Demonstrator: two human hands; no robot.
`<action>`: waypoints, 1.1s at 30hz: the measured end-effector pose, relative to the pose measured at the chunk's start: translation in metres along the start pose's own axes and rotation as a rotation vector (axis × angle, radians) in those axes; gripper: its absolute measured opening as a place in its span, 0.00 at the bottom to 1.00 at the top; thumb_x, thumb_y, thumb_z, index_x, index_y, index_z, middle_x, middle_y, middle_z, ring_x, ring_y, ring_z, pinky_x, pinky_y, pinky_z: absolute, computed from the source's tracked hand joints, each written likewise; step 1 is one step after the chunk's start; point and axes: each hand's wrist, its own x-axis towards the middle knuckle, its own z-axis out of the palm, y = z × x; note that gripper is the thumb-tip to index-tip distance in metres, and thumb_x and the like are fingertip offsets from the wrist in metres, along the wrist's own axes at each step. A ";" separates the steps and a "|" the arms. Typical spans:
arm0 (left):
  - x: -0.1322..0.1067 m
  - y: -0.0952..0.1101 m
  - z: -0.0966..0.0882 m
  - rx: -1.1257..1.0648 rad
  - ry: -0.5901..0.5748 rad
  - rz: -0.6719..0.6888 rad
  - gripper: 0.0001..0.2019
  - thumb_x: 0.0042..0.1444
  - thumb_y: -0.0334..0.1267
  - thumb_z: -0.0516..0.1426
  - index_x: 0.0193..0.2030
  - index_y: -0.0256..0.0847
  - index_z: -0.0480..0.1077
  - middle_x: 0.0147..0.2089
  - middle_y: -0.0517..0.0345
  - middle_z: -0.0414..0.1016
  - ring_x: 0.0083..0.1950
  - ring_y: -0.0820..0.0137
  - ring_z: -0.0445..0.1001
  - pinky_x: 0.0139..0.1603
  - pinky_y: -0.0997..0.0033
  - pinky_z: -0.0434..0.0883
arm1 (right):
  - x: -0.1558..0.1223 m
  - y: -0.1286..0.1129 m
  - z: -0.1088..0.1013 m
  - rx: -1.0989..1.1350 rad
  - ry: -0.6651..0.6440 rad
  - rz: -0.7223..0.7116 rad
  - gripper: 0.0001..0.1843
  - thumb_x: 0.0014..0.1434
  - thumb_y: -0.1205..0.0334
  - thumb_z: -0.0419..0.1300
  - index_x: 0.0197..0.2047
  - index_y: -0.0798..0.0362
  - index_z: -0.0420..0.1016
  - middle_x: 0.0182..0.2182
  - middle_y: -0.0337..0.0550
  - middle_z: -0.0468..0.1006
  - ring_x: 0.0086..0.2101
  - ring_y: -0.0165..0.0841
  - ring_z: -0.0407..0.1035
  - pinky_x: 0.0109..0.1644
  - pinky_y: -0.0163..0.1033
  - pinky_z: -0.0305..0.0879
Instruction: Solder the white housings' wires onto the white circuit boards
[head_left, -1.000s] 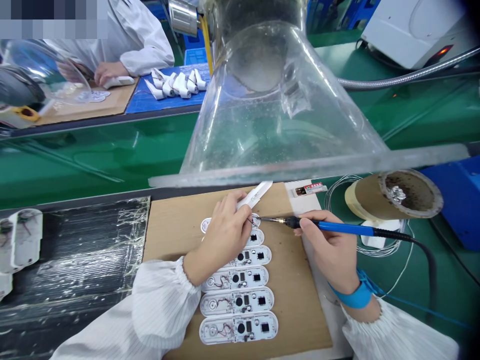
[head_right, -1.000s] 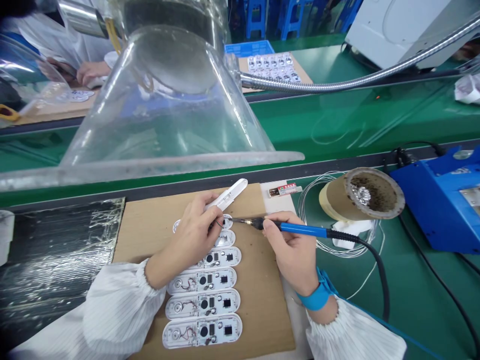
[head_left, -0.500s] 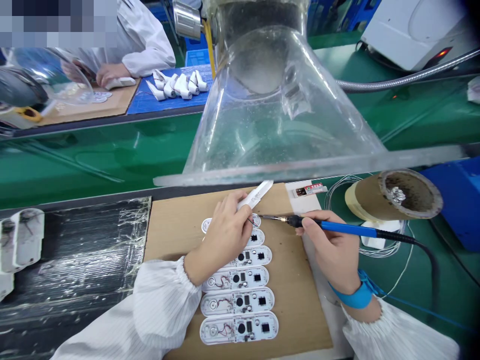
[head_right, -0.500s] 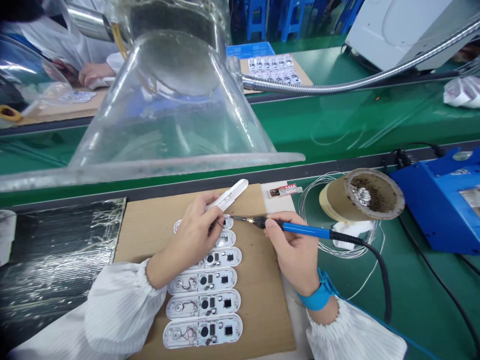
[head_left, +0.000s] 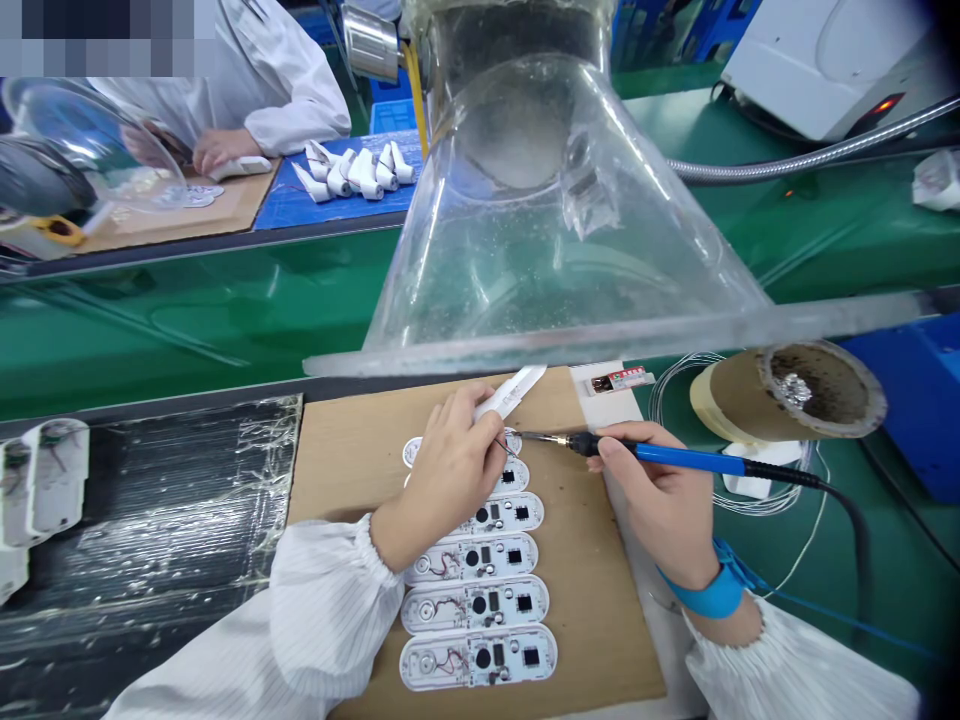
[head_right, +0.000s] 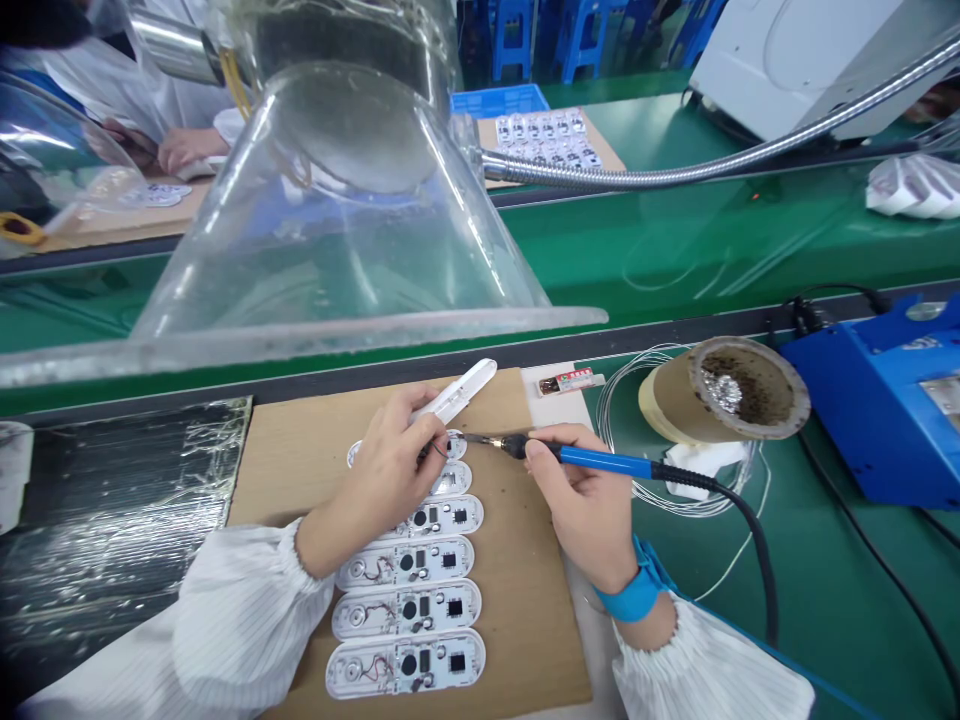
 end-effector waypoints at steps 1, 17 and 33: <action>0.000 0.000 0.000 0.003 0.001 0.000 0.07 0.67 0.24 0.56 0.40 0.41 0.68 0.62 0.41 0.71 0.57 0.53 0.75 0.54 0.47 0.77 | 0.000 0.000 0.000 -0.001 -0.002 -0.001 0.05 0.64 0.57 0.70 0.37 0.47 0.84 0.29 0.40 0.83 0.28 0.37 0.81 0.30 0.38 0.78; 0.000 0.001 -0.002 0.001 -0.014 -0.011 0.08 0.65 0.24 0.56 0.39 0.41 0.68 0.63 0.42 0.71 0.58 0.54 0.75 0.55 0.47 0.77 | -0.001 -0.001 -0.002 0.015 0.023 0.019 0.05 0.63 0.57 0.71 0.37 0.48 0.83 0.30 0.41 0.84 0.27 0.37 0.81 0.29 0.38 0.77; 0.001 0.001 -0.002 -0.009 -0.016 -0.010 0.07 0.65 0.24 0.57 0.39 0.41 0.69 0.62 0.41 0.71 0.57 0.53 0.76 0.54 0.48 0.76 | 0.000 -0.003 -0.002 0.016 0.013 -0.013 0.01 0.62 0.61 0.71 0.36 0.47 0.84 0.29 0.37 0.84 0.27 0.34 0.81 0.28 0.34 0.75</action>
